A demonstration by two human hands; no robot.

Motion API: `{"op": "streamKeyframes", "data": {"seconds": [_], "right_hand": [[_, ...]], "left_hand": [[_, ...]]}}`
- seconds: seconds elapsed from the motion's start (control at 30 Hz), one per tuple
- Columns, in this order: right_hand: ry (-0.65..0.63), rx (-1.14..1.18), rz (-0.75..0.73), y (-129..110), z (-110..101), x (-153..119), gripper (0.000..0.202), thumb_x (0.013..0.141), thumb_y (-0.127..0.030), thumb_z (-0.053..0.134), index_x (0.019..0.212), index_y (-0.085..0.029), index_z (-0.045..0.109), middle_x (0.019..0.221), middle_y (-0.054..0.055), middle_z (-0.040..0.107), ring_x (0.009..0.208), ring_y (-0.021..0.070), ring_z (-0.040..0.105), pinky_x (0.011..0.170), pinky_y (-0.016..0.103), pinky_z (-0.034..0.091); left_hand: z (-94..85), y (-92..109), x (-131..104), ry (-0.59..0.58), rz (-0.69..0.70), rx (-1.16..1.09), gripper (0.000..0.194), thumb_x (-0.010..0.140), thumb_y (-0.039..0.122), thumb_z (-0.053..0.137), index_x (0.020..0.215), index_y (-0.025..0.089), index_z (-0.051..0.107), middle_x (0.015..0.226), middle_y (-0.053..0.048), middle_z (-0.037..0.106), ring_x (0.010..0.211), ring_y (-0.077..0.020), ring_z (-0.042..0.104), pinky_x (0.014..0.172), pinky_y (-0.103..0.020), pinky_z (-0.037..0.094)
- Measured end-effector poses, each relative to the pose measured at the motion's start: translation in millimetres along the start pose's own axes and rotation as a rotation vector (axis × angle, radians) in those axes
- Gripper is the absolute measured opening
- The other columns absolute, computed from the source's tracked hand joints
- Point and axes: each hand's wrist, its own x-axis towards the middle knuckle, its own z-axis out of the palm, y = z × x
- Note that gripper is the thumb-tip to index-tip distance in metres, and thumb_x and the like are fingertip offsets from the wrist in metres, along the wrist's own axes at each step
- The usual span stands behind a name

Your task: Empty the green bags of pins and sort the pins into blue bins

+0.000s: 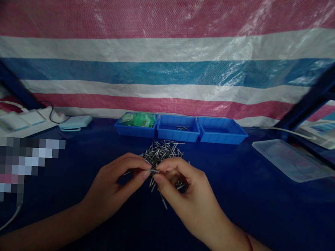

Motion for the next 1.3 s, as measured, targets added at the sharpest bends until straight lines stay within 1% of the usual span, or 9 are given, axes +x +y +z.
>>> {"op": "streamKeyframes", "data": {"seconds": [0.17, 0.27, 0.57, 0.9, 1.03, 1.1, 1.17, 1.23, 1.3], "right_hand": [[0.066, -0.04, -0.111, -2, 1, -3, 0.01, 0.079, -0.019, 0.062, 0.088, -0.023, 0.06, 0.071, -0.001, 0.066, 0.06, 0.0118, 0.064, 0.052, 0.022, 0.052], [0.071, -0.036, -0.15, -3, 2, -4, 0.014, 0.077, -0.017, 0.064, 0.089, -0.024, 0.061, 0.075, -0.001, 0.067, 0.061, 0.0113, 0.065, 0.054, 0.021, 0.054], [0.035, 0.01, -0.162, -5, 4, -7, 0.019, 0.078, -0.012, 0.061, 0.093, -0.024, 0.061, 0.073, -0.002, 0.069, 0.053, 0.0087, 0.063, 0.049, 0.019, 0.053], [0.024, -0.023, -0.19, -5, 4, -7, 0.02, 0.078, -0.01, 0.061, 0.093, -0.024, 0.059, 0.075, -0.003, 0.067, 0.055, 0.0073, 0.062, 0.051, 0.018, 0.052], [0.015, -0.054, -0.222, -6, 3, -8, 0.02, 0.08, -0.01, 0.059, 0.095, -0.023, 0.058, 0.074, -0.003, 0.066, 0.056, 0.0071, 0.061, 0.051, 0.018, 0.051], [-0.005, -0.124, -0.262, -7, 0, -6, 0.018, 0.08, -0.011, 0.059, 0.094, -0.023, 0.06, 0.076, -0.002, 0.065, 0.06, 0.0078, 0.061, 0.053, 0.019, 0.051], [-0.006, -0.233, -0.298, -8, -5, 0, 0.013, 0.08, -0.013, 0.06, 0.09, -0.022, 0.062, 0.079, -0.001, 0.065, 0.067, 0.0093, 0.062, 0.056, 0.02, 0.05], [0.065, -0.336, -0.301, -6, -13, 13, 0.009, 0.08, -0.017, 0.06, 0.088, -0.021, 0.062, 0.081, 0.001, 0.066, 0.069, 0.0107, 0.062, 0.057, 0.021, 0.05], [0.203, -0.425, -0.284, -2, -21, 31, 0.009, 0.08, -0.022, 0.06, 0.089, -0.02, 0.062, 0.083, 0.002, 0.067, 0.067, 0.0113, 0.063, 0.055, 0.022, 0.05]], "left_hand": [[1.0, -1, 0, 0.005, -0.006, -0.002, 0.01, 0.085, 0.016, 0.057, 0.091, 0.021, 0.062, 0.085, 0.0, 0.065, 0.077, -0.0111, 0.061, 0.068, -0.022, 0.049], [1.4, -2, 0, -0.006, 0.002, -0.026, 0.01, 0.085, 0.015, 0.056, 0.091, 0.021, 0.062, 0.086, 0.0, 0.064, 0.08, -0.0118, 0.061, 0.069, -0.022, 0.05], [0.6, -2, 1, -0.083, -0.011, -0.08, 0.013, 0.088, 0.012, 0.05, 0.09, 0.019, 0.06, 0.087, -0.001, 0.063, 0.081, -0.0115, 0.06, 0.073, -0.023, 0.048], [2.3, -5, 2, -0.139, -0.007, -0.115, 0.015, 0.09, 0.012, 0.045, 0.09, 0.019, 0.059, 0.086, -0.001, 0.061, 0.078, -0.0113, 0.058, 0.071, -0.023, 0.046], [4.5, -6, 0, -0.158, 0.023, -0.105, 0.016, 0.09, 0.012, 0.044, 0.091, 0.018, 0.058, 0.085, -0.001, 0.06, 0.079, -0.011, 0.058, 0.071, -0.022, 0.046], [2.7, -5, 1, -0.186, 0.04, -0.06, 0.016, 0.091, 0.013, 0.042, 0.094, 0.018, 0.058, 0.088, -0.002, 0.06, 0.081, -0.0111, 0.058, 0.074, -0.022, 0.046], [-3.0, -4, 3, -0.21, 0.027, 0.055, 0.019, 0.092, 0.017, 0.042, 0.106, 0.017, 0.054, 0.096, -0.004, 0.061, 0.084, -0.0121, 0.059, 0.076, -0.023, 0.047], [-12.6, -4, 8, -0.216, 0.002, 0.228, 0.027, 0.092, 0.02, 0.043, 0.118, 0.017, 0.048, 0.104, -0.006, 0.061, 0.087, -0.0142, 0.06, 0.08, -0.026, 0.047], [-24.0, -5, 15, -0.221, -0.021, 0.401, 0.029, 0.092, 0.023, 0.041, 0.12, 0.018, 0.048, 0.107, -0.006, 0.061, 0.091, -0.0172, 0.061, 0.083, -0.03, 0.046]]}}
